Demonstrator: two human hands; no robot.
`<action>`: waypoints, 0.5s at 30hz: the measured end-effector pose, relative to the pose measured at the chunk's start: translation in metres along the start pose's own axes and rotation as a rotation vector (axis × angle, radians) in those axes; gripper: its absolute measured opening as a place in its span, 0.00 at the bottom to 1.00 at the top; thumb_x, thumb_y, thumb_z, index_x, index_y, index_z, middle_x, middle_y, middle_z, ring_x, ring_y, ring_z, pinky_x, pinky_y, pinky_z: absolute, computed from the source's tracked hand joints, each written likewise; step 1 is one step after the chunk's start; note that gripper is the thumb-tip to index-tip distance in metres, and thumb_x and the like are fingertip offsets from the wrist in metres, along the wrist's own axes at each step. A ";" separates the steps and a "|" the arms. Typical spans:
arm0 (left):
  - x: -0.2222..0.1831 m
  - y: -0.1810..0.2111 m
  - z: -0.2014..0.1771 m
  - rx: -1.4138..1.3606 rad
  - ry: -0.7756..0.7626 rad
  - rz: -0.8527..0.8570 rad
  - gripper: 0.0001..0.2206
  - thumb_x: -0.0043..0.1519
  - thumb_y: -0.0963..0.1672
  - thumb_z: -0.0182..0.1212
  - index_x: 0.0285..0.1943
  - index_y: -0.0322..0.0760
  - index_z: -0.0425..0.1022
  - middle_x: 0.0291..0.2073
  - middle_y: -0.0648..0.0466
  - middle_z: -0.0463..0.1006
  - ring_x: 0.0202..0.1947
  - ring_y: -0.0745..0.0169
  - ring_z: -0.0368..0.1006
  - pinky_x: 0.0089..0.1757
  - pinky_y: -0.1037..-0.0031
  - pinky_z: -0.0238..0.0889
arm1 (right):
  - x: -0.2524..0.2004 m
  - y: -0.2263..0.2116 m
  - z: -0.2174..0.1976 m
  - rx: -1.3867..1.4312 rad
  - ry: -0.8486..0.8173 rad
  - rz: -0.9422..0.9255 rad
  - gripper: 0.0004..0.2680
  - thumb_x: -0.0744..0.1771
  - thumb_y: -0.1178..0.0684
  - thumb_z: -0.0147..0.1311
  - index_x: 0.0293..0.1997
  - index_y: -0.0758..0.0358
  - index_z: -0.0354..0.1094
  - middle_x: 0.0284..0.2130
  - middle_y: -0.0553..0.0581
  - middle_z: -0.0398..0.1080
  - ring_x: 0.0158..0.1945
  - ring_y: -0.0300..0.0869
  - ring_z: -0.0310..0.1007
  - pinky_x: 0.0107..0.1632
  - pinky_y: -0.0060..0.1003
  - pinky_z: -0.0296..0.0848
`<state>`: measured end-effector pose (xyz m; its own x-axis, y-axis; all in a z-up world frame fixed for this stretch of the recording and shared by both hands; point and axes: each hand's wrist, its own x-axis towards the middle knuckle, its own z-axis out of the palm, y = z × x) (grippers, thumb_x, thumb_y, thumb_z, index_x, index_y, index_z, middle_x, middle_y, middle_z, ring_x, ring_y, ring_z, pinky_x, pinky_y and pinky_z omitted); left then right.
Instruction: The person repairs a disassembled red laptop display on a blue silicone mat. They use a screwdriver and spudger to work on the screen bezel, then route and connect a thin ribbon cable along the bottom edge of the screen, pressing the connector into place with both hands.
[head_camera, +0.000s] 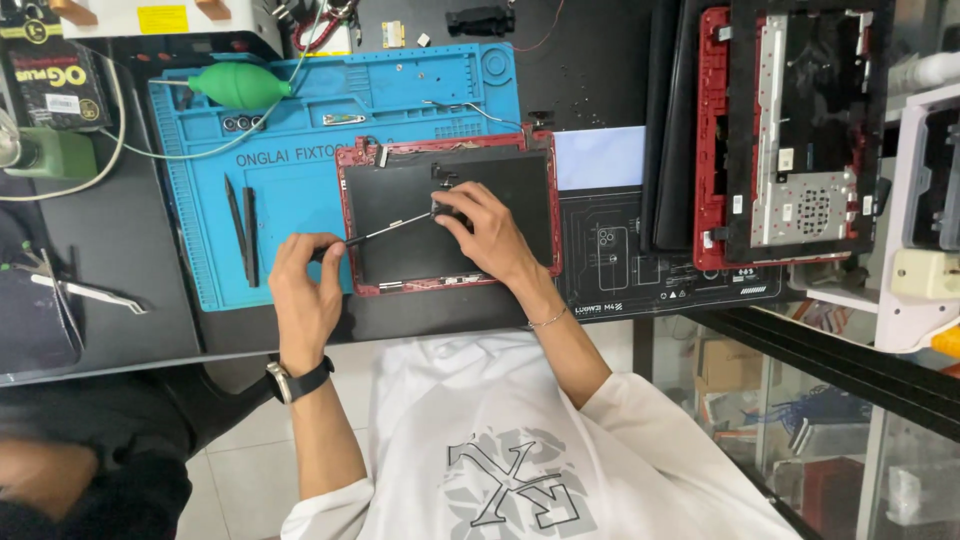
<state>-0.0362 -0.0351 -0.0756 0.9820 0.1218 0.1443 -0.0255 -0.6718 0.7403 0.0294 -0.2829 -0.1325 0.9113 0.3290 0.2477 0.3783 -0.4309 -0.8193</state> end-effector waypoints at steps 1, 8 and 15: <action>0.002 0.001 0.003 -0.002 -0.003 0.003 0.03 0.66 0.38 0.62 0.43 0.28 0.75 0.36 0.44 0.76 0.40 0.44 0.72 0.43 0.61 0.64 | 0.000 0.001 -0.001 -0.003 0.003 0.003 0.11 0.66 0.60 0.62 0.54 0.64 0.72 0.44 0.58 0.72 0.48 0.51 0.73 0.50 0.42 0.74; 0.009 0.008 0.014 0.008 -0.016 -0.008 0.03 0.67 0.39 0.62 0.43 0.28 0.76 0.37 0.44 0.77 0.40 0.43 0.72 0.44 0.61 0.64 | -0.002 0.017 -0.003 0.127 -0.004 0.118 0.06 0.67 0.61 0.61 0.47 0.65 0.74 0.38 0.58 0.73 0.36 0.49 0.76 0.40 0.38 0.75; 0.020 0.025 0.030 -0.035 -0.053 -0.019 0.04 0.67 0.39 0.62 0.44 0.28 0.76 0.37 0.44 0.77 0.38 0.46 0.74 0.42 0.64 0.65 | -0.009 0.030 -0.034 0.106 0.068 0.106 0.05 0.67 0.62 0.59 0.46 0.66 0.75 0.38 0.59 0.75 0.41 0.49 0.78 0.44 0.39 0.75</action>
<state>-0.0115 -0.0714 -0.0745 0.9908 0.0952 0.0959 -0.0121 -0.6439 0.7650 0.0384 -0.3274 -0.1420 0.9554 0.2271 0.1887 0.2636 -0.3680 -0.8916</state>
